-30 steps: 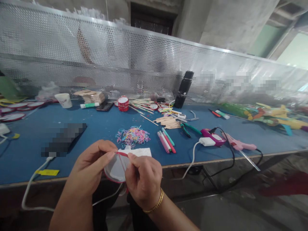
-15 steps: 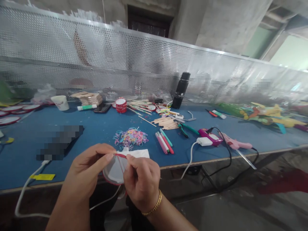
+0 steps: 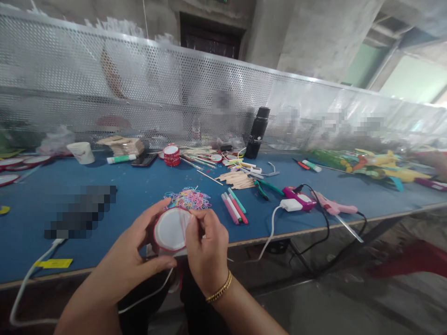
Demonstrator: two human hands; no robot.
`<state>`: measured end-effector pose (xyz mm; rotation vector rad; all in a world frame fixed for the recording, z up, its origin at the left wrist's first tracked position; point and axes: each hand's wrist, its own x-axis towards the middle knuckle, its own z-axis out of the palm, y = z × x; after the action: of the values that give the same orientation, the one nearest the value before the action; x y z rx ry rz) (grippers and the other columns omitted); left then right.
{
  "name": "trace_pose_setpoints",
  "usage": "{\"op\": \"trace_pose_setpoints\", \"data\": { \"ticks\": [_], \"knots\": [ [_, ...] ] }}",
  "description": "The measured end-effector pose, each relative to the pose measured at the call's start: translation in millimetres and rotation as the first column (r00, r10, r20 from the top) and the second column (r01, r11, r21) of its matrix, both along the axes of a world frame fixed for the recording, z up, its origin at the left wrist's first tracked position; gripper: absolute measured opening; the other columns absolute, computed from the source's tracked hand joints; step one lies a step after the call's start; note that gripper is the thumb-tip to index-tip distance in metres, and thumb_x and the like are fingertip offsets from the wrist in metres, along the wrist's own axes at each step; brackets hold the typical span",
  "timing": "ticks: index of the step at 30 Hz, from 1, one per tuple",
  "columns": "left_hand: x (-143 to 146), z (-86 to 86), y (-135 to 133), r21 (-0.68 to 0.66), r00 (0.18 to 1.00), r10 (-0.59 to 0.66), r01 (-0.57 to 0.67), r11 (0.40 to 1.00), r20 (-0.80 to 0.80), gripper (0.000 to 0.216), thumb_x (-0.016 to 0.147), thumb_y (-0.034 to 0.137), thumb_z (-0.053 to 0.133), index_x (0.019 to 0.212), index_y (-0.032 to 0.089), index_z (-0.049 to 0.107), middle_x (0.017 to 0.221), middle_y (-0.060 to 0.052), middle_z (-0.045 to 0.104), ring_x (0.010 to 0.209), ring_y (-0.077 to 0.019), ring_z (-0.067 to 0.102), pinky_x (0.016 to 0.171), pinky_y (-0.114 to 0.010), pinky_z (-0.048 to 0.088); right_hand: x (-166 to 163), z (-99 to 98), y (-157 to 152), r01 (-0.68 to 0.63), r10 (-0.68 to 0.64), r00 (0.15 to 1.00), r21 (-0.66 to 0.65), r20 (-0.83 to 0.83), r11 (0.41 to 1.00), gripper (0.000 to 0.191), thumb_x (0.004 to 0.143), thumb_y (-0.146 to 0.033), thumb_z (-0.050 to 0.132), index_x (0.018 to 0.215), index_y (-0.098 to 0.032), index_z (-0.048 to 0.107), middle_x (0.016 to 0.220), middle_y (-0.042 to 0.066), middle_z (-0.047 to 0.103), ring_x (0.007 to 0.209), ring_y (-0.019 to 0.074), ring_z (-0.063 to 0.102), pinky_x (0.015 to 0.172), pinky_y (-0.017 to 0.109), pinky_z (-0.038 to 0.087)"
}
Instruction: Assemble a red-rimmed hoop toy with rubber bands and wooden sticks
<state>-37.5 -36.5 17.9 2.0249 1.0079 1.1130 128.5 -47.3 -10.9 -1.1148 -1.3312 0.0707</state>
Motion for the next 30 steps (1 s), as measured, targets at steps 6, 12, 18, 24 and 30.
{"op": "trace_pose_setpoints", "data": {
  "ticks": [6,12,18,24,30],
  "knots": [
    [-3.4,3.3,6.7,-0.003,1.0,-0.011,0.011,1.0,-0.005,0.068,0.07,0.034,0.085,0.133,0.028,0.06,0.128,-0.011,0.068,0.109,-0.0285,0.069,0.091,-0.04,0.058,5.1,3.5,-4.7,-0.114,0.114,0.993,-0.032,-0.018,0.993,0.02,0.099,-0.028,0.051,0.099,-0.018,0.067,0.074,0.0,0.068,0.061,0.0107,0.063,0.058,0.021,0.051],
    [-11.6,-1.4,11.3,-0.114,0.992,-0.066,0.078,0.99,0.11,0.02,0.083,0.033,0.071,0.099,0.021,0.071,0.076,-0.001,0.067,0.057,-0.0118,0.059,0.048,-0.021,0.048,19.3,3.4,8.5,-0.191,0.18,0.976,-0.088,-0.119,0.978,0.02,0.098,-0.031,0.054,0.103,-0.017,0.067,0.061,-0.004,0.064,0.042,0.0082,0.054,0.044,0.019,0.046],
    [33.2,-9.5,22.9,-0.123,0.968,-0.053,0.086,0.989,0.244,0.006,0.083,0.022,0.067,0.078,0.019,0.064,0.069,0.002,0.06,0.059,-0.0088,0.052,0.052,-0.019,0.043,10.2,5.4,15.3,-0.006,-0.003,0.997,0.118,0.075,0.993,0.02,0.098,-0.026,0.05,0.098,-0.019,0.068,0.088,0.005,0.073,0.08,0.0151,0.07,0.074,0.028,0.058],
    [22.0,-10.0,19.4,-0.044,0.847,0.007,0.02,0.999,0.531,0.016,0.084,0.035,0.072,0.085,0.019,0.07,0.074,-0.001,0.063,0.06,-0.0103,0.053,0.051,-0.022,0.042,26.7,0.4,8.1,0.104,-0.115,0.991,0.137,0.071,0.985,0.019,0.101,-0.025,0.049,0.109,-0.021,0.066,0.085,0.002,0.068,0.066,0.0124,0.065,0.068,0.029,0.055],
    [2.1,12.5,-6.6,0.1,0.794,-0.005,-0.07,0.993,0.609,0.023,0.088,0.039,0.068,0.075,0.02,0.071,0.069,-0.003,0.063,0.058,-0.0117,0.052,0.044,-0.024,0.033,35.3,4.4,1.1,0.097,-0.112,0.991,0.19,0.072,0.977,0.018,0.099,-0.019,0.051,0.107,-0.021,0.067,0.075,-0.001,0.064,0.065,0.0126,0.064,0.067,0.028,0.053]
  ]
}}
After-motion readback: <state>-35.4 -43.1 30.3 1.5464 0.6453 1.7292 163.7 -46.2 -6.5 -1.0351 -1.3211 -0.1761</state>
